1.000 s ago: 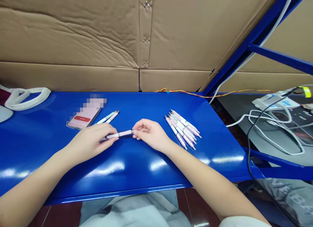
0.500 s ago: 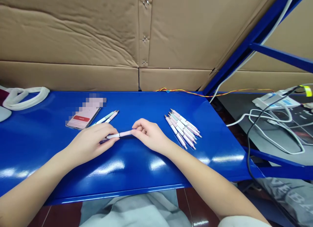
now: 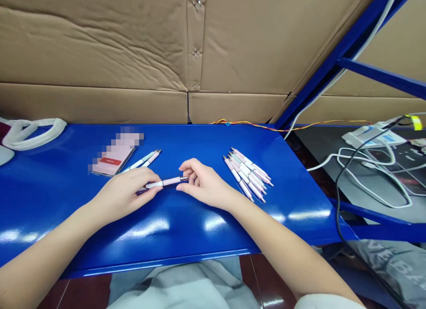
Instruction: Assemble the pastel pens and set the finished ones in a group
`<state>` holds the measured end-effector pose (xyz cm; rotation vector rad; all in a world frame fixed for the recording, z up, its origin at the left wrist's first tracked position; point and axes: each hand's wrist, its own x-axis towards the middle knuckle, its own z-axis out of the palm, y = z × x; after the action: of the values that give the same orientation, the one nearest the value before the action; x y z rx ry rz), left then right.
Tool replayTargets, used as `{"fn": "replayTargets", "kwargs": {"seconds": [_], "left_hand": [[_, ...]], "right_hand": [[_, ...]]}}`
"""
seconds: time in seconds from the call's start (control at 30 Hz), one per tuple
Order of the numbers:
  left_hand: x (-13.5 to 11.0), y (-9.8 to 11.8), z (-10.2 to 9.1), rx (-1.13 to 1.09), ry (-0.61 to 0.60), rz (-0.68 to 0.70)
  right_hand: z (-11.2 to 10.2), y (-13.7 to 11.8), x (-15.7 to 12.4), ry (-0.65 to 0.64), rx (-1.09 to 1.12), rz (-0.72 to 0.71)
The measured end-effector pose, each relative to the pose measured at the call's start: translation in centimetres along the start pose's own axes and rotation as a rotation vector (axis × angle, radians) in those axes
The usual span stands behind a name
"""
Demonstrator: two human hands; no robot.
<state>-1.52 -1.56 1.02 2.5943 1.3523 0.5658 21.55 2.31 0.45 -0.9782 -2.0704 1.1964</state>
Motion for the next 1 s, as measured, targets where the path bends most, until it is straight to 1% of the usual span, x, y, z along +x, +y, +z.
{"fn": "replayTargets", "kwargs": {"seconds": [0.1, 0.2, 0.27, 0.37, 0.43, 0.5, 0.6, 0.7, 0.87, 1.0], "left_hand": [[-0.01, -0.23, -0.06, 0.002, -0.005, -0.018], [-0.02, -0.32, -0.08, 0.017, -0.017, -0.007], [0.00, -0.29, -0.11, 0.021, -0.021, 0.001], [0.07, -0.23, -0.17, 0.025, -0.031, -0.003], [0.10, -0.28, -0.17, 0.028, -0.035, -0.014], [0.10, -0.40, -0.14, 0.034, -0.034, -0.023], [0.06, -0.61, -0.05, 0.050, -0.045, -0.029], [0.03, -0.72, 0.00, 0.067, -0.046, -0.028], [0.06, -0.73, 0.02, 0.071, -0.038, -0.027], [0.08, -0.77, 0.06, 0.068, -0.047, -0.024]], "right_hand": [[-0.25, 0.08, -0.07, 0.014, -0.121, -0.045], [-0.21, 0.24, 0.02, 0.030, -0.255, -0.077], [-0.19, 0.31, 0.08, 0.014, -0.302, -0.091], [-0.27, 0.36, 0.11, -0.011, -0.394, -0.191], [-0.34, 0.44, 0.15, 0.001, -0.497, -0.274], [-0.37, 0.58, 0.22, 0.017, -0.592, -0.311], [-0.38, 0.79, 0.34, -0.012, -0.667, -0.317], [-0.39, 0.78, 0.37, -0.060, -0.687, -0.301], [-0.37, 0.46, 0.32, -0.027, -0.665, -0.260], [-0.30, 0.50, 0.35, -0.045, -0.697, -0.291]]}}
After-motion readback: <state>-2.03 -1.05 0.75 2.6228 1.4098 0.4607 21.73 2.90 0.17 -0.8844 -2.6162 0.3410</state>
